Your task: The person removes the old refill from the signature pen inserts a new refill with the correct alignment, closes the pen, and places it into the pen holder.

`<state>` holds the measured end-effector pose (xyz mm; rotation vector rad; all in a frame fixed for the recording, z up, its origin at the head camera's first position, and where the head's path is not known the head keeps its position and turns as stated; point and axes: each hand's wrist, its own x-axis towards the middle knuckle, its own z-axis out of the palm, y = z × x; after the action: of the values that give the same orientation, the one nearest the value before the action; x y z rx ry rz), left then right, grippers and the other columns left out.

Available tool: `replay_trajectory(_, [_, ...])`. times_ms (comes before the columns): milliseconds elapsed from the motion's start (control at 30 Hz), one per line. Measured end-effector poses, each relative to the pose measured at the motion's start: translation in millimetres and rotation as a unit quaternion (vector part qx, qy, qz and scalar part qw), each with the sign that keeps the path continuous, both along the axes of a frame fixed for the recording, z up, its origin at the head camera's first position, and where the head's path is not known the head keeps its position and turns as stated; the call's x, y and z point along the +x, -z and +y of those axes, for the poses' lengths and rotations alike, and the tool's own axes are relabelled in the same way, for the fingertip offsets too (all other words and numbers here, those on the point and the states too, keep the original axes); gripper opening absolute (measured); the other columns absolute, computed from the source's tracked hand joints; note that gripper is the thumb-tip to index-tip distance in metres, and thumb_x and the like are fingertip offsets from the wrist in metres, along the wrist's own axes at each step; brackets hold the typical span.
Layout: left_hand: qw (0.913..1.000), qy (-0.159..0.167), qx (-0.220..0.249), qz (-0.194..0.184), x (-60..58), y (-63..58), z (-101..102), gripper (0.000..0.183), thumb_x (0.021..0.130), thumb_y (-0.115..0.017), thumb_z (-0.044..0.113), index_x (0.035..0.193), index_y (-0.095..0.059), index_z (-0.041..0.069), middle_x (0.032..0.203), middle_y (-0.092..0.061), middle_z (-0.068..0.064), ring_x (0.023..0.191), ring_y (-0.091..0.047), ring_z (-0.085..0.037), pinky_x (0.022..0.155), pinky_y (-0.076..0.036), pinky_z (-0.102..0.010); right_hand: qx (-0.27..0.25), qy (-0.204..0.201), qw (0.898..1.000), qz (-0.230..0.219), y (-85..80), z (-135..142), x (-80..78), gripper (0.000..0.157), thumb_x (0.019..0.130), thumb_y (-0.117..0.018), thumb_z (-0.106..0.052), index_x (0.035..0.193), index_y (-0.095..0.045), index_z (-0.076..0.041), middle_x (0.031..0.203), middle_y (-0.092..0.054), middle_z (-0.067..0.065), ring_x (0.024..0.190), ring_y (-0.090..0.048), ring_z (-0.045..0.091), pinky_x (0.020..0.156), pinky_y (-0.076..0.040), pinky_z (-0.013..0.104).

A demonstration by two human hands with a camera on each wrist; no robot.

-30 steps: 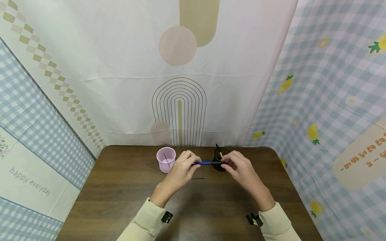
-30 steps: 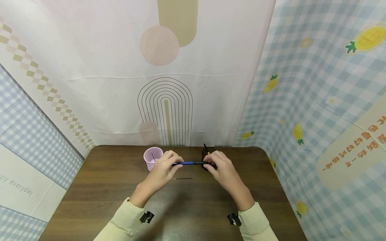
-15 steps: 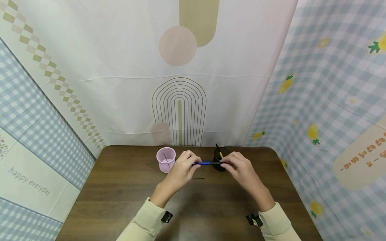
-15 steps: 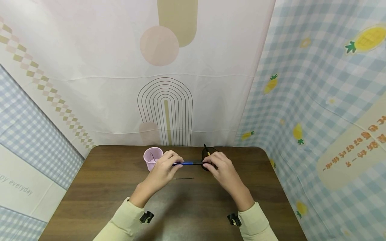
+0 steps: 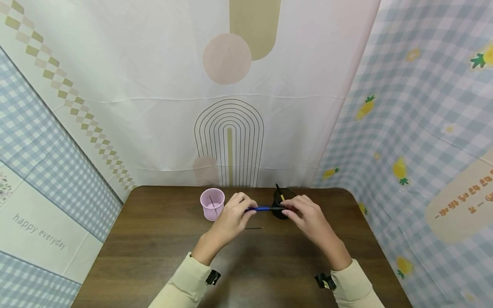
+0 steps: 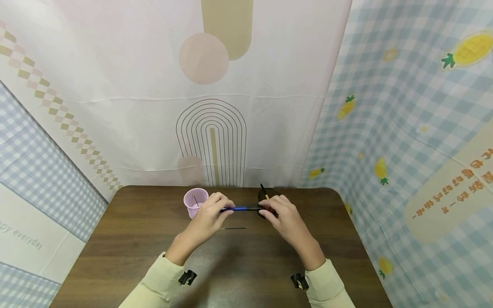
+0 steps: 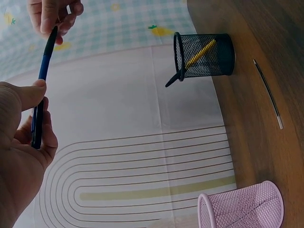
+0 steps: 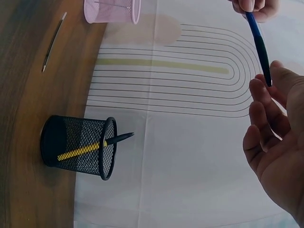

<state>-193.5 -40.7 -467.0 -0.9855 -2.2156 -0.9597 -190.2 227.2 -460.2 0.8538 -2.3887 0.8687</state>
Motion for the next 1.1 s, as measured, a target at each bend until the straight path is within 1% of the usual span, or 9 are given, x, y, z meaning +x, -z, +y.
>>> replay_trajectory(133, [1.0000,0.000,0.002,0.002,0.3,0.0,0.2,0.012,0.089,-0.077,0.002,0.098,-0.070,0.008,0.094,-0.063,-0.001,0.095,-0.060,-0.018,0.083,-0.053,-0.032,0.003,0.000,1.000,0.015,-0.3,0.3,-0.6,0.032,0.081,-0.086,-0.006,0.110,-0.073,-0.010,0.096,-0.068,-0.003,0.087,-0.056,0.010,0.067,-0.048,0.022])
replay_trajectory(167, [1.0000,0.000,0.003,0.006,0.1,0.6,0.3,0.013,0.089,-0.077,0.002,0.098,-0.070,0.008,0.094,-0.063,-0.001,0.094,-0.060,-0.018,0.082,-0.053,-0.032,0.003,-0.002,1.000,0.021,-0.3,0.3,-1.1,0.033,0.080,-0.087,-0.005,0.109,-0.072,-0.011,0.097,-0.067,-0.003,0.088,-0.057,0.010,0.068,-0.047,0.020])
replay_trajectory(267, [0.9999,-0.001,0.007,0.015,-0.5,1.8,0.7,0.014,0.088,-0.078,0.002,0.098,-0.070,0.007,0.093,-0.063,-0.002,0.093,-0.060,-0.018,0.081,-0.053,-0.031,0.001,-0.007,0.999,0.037,0.6,-0.8,-2.1,0.035,0.075,-0.089,0.000,0.104,-0.070,-0.010,0.097,-0.066,-0.003,0.087,-0.056,0.010,0.069,-0.046,0.017])
replay_trajectory(367, [0.9998,-0.001,0.009,0.017,-1.0,2.6,1.1,0.014,0.088,-0.078,0.001,0.097,-0.070,0.007,0.093,-0.063,-0.002,0.093,-0.060,-0.018,0.081,-0.052,-0.031,0.001,-0.009,0.999,0.049,2.0,-1.5,-3.1,0.035,0.074,-0.089,0.003,0.099,-0.069,-0.010,0.096,-0.065,-0.003,0.087,-0.056,0.010,0.070,-0.047,0.017])
replay_trajectory(500, [0.9999,0.001,0.008,0.015,-1.0,1.7,1.7,0.014,0.088,-0.078,0.002,0.098,-0.070,0.007,0.093,-0.063,-0.002,0.094,-0.060,-0.018,0.082,-0.052,-0.031,0.000,-0.010,0.999,0.050,2.6,-1.6,-3.7,0.033,0.076,-0.088,0.003,0.098,-0.068,-0.012,0.095,-0.065,-0.004,0.089,-0.056,0.010,0.072,-0.047,0.019])
replay_trajectory(667, [0.9998,0.002,0.009,0.017,-1.4,0.9,2.0,0.013,0.088,-0.078,0.002,0.098,-0.070,0.007,0.094,-0.063,-0.002,0.094,-0.060,-0.019,0.082,-0.053,-0.031,-0.007,-0.016,0.999,0.040,1.5,-1.2,-3.8,0.027,0.080,-0.085,0.000,0.099,-0.070,-0.012,0.095,-0.066,-0.003,0.088,-0.056,0.010,0.069,-0.049,0.024])
replay_trajectory(767, [0.9998,0.002,0.009,0.019,-1.3,0.4,2.1,0.013,0.088,-0.078,0.001,0.097,-0.070,0.007,0.093,-0.063,-0.002,0.094,-0.060,-0.018,0.082,-0.052,-0.031,-0.011,-0.020,0.999,0.035,1.1,-1.0,-3.5,0.023,0.082,-0.084,-0.002,0.099,-0.072,-0.013,0.095,-0.068,-0.004,0.087,-0.055,0.010,0.068,-0.048,0.023])
replay_trajectory(900, [0.9998,0.002,0.008,0.016,-0.6,-0.7,2.0,0.013,0.088,-0.077,0.002,0.097,-0.070,0.007,0.094,-0.063,-0.001,0.094,-0.060,-0.018,0.082,-0.052,-0.031,-0.016,-0.024,0.999,0.030,1.1,-0.9,-3.4,0.018,0.085,-0.081,-0.003,0.098,-0.074,-0.013,0.094,-0.069,-0.005,0.087,-0.055,0.010,0.071,-0.044,0.017])
replay_trajectory(1100, [0.9998,0.002,0.007,0.016,-0.2,-1.1,1.9,0.013,0.088,-0.078,0.001,0.097,-0.071,0.007,0.093,-0.064,-0.001,0.094,-0.060,-0.019,0.082,-0.052,-0.032,-0.014,-0.025,0.999,0.034,2.0,-0.4,-4.6,0.016,0.086,-0.080,-0.003,0.098,-0.075,-0.014,0.092,-0.069,-0.007,0.086,-0.056,0.011,0.073,-0.043,0.016])
